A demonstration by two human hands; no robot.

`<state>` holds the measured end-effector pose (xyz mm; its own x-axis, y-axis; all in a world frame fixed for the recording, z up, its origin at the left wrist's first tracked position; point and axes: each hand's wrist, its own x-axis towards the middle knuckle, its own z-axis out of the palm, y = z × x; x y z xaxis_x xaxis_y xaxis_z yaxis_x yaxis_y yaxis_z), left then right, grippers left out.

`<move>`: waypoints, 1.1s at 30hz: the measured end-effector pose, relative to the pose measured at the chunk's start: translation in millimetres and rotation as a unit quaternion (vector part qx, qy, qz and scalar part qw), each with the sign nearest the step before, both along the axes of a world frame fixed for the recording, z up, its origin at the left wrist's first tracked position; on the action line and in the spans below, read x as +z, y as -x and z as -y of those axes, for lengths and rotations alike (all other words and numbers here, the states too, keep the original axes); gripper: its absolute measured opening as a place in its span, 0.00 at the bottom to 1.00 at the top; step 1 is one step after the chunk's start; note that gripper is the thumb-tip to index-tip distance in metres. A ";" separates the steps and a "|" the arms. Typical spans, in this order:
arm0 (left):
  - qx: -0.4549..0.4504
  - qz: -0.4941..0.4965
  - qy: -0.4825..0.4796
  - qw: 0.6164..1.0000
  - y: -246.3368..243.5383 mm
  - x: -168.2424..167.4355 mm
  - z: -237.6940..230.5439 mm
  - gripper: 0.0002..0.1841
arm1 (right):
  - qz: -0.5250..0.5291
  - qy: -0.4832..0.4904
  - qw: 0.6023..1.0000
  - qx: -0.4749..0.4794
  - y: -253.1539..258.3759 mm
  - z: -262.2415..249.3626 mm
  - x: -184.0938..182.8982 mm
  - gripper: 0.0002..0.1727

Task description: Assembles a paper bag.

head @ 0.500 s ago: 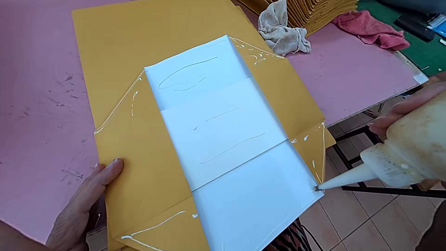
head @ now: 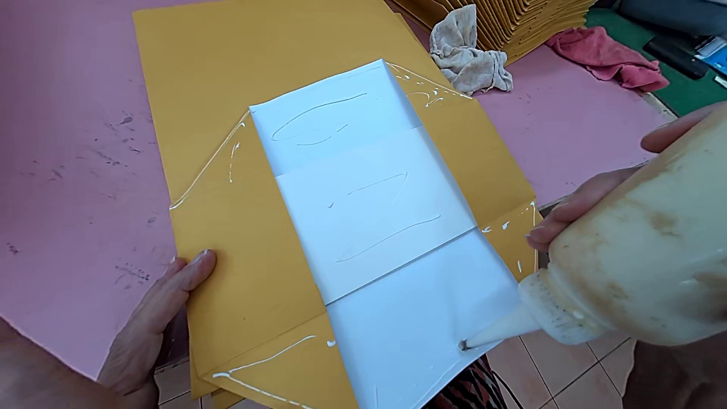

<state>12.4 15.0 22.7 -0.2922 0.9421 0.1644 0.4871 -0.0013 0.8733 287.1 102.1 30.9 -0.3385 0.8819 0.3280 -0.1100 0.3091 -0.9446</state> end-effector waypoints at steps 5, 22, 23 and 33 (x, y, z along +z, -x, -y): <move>-0.056 -0.122 -0.072 0.988 55.3 -87.5 45.6 0.68 | -0.019 0.022 0.999 0.035 14.2 3.4 0.3 0.46; -0.048 -0.096 -0.135 0.985 35.4 -76.6 35.7 0.77 | -0.028 0.046 0.995 0.088 54.4 15.2 -2.9 0.44; -0.049 -0.098 -0.140 0.984 35.8 -77.7 34.9 0.77 | -0.030 0.040 0.995 0.083 56.0 15.3 -3.4 0.44; -0.053 -0.091 -0.144 0.984 37.5 -80.1 34.6 0.77 | -0.048 0.065 0.990 0.115 47.4 16.2 -0.8 0.45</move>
